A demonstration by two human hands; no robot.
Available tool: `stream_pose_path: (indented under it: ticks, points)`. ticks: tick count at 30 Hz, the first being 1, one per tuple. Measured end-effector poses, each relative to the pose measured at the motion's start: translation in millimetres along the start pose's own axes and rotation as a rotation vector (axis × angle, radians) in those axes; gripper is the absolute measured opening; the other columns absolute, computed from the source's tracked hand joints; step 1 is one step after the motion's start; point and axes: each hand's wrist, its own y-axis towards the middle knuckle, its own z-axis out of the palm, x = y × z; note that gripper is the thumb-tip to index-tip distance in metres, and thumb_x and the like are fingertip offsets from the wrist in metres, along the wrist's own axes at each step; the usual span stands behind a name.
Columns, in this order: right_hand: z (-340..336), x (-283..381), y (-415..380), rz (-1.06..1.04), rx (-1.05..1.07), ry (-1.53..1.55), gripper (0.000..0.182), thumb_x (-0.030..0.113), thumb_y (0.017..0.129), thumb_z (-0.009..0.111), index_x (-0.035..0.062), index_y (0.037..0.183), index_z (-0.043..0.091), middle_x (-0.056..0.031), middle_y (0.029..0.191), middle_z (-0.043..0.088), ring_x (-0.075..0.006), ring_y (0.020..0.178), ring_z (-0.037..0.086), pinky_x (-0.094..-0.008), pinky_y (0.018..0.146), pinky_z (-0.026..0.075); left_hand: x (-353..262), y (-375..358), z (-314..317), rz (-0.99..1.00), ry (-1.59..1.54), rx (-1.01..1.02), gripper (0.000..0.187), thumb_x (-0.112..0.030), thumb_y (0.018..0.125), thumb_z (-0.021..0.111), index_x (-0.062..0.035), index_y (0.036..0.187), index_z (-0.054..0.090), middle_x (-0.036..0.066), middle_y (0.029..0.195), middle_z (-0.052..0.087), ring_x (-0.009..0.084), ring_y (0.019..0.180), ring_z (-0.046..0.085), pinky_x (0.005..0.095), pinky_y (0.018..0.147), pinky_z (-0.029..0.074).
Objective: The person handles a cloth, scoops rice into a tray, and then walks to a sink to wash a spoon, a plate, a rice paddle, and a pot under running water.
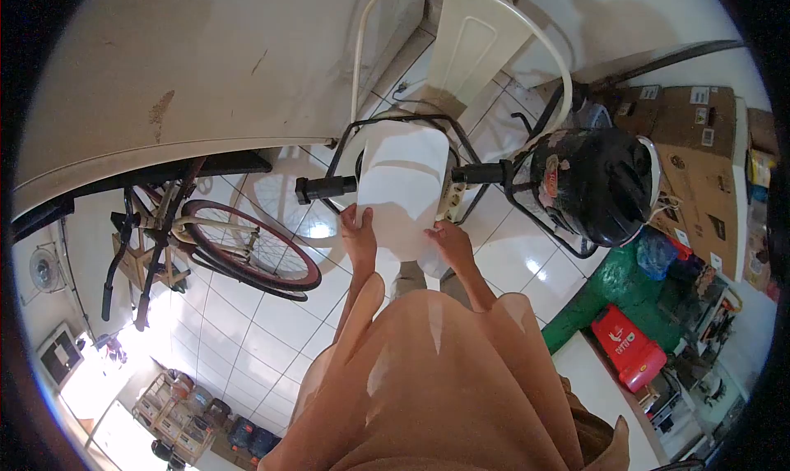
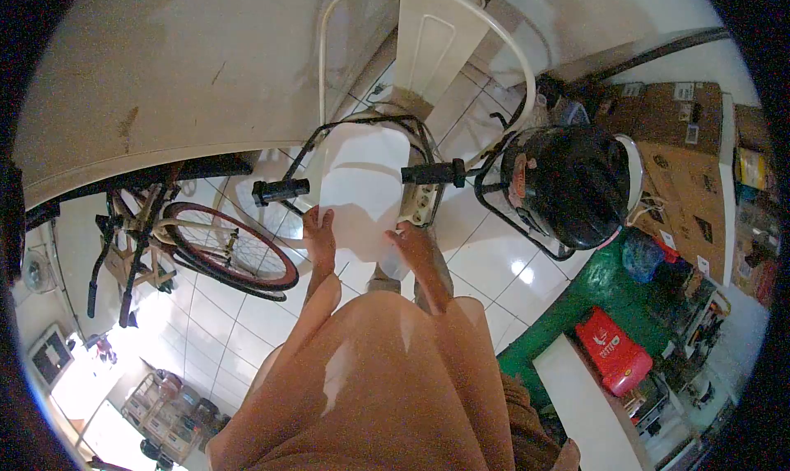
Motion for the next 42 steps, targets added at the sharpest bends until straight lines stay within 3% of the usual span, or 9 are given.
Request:
stream_pose_path:
  ticks: [5,11,23,26,32,35,38,41,42]
  points:
    - [-15.4,-16.5,-9.3,0.108,0.028,0.854,0.024,0.025,0.079,0.055,0.0033,0.088,0.06,-0.005,0.075,0.06,-0.016,0.067,0.056,-0.0273,0.061,0.043,-35.9,-12.5,-23.0,-0.01,-0.026,0.086,0.031,-0.017,0.078,0.062,0.0004,0.101,0.05,0.01,0.085,0.057,0.0162,0.073,0.052,0.0278,0.066,0.042]
    - [-6.6,-35.3,-5.6,0.337,-0.266,1.247,0.023,0.027,0.084,0.051,0.0051,0.079,0.057,-0.0035,0.071,0.055,-0.0156,0.065,0.054,-0.0267,0.06,0.043,-55.7,-22.2,-51.5,-0.165,-0.062,0.186,0.025,-0.022,0.082,0.057,0.0017,0.089,0.054,0.005,0.068,0.054,0.0116,0.06,0.044,0.0261,0.056,0.039]
    - [10.7,-5.4,-2.1,-0.193,-0.414,0.855,0.01,0.011,0.084,0.05,0.0043,0.079,0.054,-0.0037,0.073,0.055,-0.0121,0.069,0.053,-0.0254,0.062,0.042,62.2,-122.6,-145.8,-0.262,0.246,0.071,0.035,-0.035,0.085,0.053,-0.0054,0.067,0.044,0.016,0.051,0.046,0.026,0.046,0.037,0.0374,0.044,0.036]
    - [23.4,19.8,17.0,-0.473,-0.53,0.131,0.006,0.006,0.08,0.055,0.0034,0.084,0.053,-0.0071,0.079,0.055,-0.0187,0.073,0.054,-0.0295,0.068,0.043,25.6,-131.3,-163.6,-0.265,0.424,0.078,0.029,-0.031,0.085,0.053,-0.0047,0.076,0.047,0.016,0.057,0.049,0.0256,0.05,0.038,0.0353,0.048,0.038]
    - [36.0,45.5,44.4,-0.812,-0.482,-0.257,0.022,0.002,0.074,0.059,0.0019,0.095,0.051,-0.0141,0.092,0.054,-0.0331,0.09,0.05,-0.0387,0.082,0.039,28.2,-119.2,-165.5,-0.225,0.442,0.052,0.027,-0.03,0.086,0.052,-0.0042,0.081,0.047,0.016,0.06,0.051,0.0244,0.052,0.04,0.0344,0.05,0.038]
    - [37.1,29.8,25.3,-0.818,-0.484,-0.282,0.02,0.003,0.077,0.058,0.0027,0.096,0.053,-0.0125,0.1,0.053,-0.0304,0.094,0.05,-0.0381,0.084,0.038,27.8,-111.9,-156.0,-0.179,0.386,0.037,0.026,-0.029,0.086,0.052,-0.004,0.084,0.047,0.015,0.061,0.051,0.0238,0.053,0.041,0.0339,0.051,0.039]
    - [32.6,7.8,-6.8,-0.52,-0.367,0.091,0.023,0.005,0.08,0.056,0.0031,0.103,0.052,-0.0092,0.108,0.051,-0.0244,0.1,0.049,-0.035,0.086,0.038,30.1,-97.8,-129.1,-0.062,0.259,-0.004,0.025,-0.028,0.086,0.052,-0.0038,0.086,0.047,0.015,0.063,0.052,0.0231,0.054,0.042,0.0335,0.052,0.039]
    - [20.5,18.0,-43.3,-0.192,-0.079,0.939,0.028,0.006,0.083,0.054,0.0029,0.111,0.049,-0.0061,0.106,0.052,-0.0164,0.1,0.048,-0.0317,0.086,0.039,30.5,-79.8,-90.9,0.132,0.128,-0.065,0.024,-0.028,0.087,0.051,-0.0035,0.089,0.047,0.015,0.064,0.053,0.0225,0.055,0.043,0.0331,0.053,0.039]
    - [18.0,18.2,-41.1,-0.192,-0.137,0.838,0.03,0.007,0.083,0.054,0.0028,0.112,0.048,-0.0054,0.106,0.052,-0.0155,0.099,0.048,-0.0309,0.085,0.039,26.8,-71.8,-74.9,0.198,0.08,-0.087,0.024,-0.027,0.087,0.051,-0.0035,0.09,0.047,0.015,0.065,0.053,0.0223,0.056,0.043,0.0329,0.053,0.039]
